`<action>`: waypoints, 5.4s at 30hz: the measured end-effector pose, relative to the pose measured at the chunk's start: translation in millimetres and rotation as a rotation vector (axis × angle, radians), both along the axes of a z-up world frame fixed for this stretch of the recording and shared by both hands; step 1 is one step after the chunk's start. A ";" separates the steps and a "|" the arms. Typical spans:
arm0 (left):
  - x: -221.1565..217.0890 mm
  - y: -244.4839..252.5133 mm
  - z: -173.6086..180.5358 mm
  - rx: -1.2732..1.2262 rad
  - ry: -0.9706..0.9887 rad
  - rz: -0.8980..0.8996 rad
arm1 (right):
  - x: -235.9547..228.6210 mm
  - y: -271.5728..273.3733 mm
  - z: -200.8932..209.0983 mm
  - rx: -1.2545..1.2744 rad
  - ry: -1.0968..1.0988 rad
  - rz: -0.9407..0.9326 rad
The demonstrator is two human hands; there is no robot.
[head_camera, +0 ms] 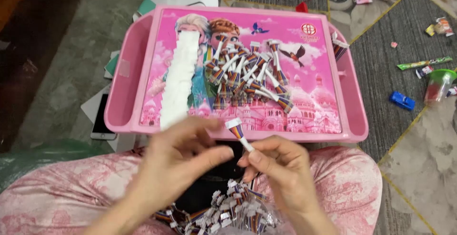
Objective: Wrapping small electronic wire connectors with white adhesive tape or paper on a pink tray.
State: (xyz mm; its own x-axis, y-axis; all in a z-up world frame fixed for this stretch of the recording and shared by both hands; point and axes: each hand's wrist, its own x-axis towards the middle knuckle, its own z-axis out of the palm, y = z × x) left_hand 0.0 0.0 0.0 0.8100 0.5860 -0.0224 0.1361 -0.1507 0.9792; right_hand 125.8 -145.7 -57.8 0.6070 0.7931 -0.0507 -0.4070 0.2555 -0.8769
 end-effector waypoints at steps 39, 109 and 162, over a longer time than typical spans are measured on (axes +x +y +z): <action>-8.9 -5.4 -99.9 0.562 0.907 -0.722 | -5.4 6.0 -68.6 -1.009 -0.940 0.607; 22.5 127.9 -30.4 0.859 0.362 -0.170 | 36.1 73.5 -16.3 -0.069 -0.344 -0.180; 22.3 144.9 -28.6 0.948 0.389 -0.448 | 30.7 78.5 -8.0 -0.290 -0.478 -0.162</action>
State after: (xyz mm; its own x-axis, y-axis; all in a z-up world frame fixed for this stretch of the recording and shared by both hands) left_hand 22.3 144.9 -28.6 0.9873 0.1577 -0.0186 0.1544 -0.9258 0.3450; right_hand 156.5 -67.2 -65.9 0.7286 0.6826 0.0574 0.0755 0.0033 -0.9971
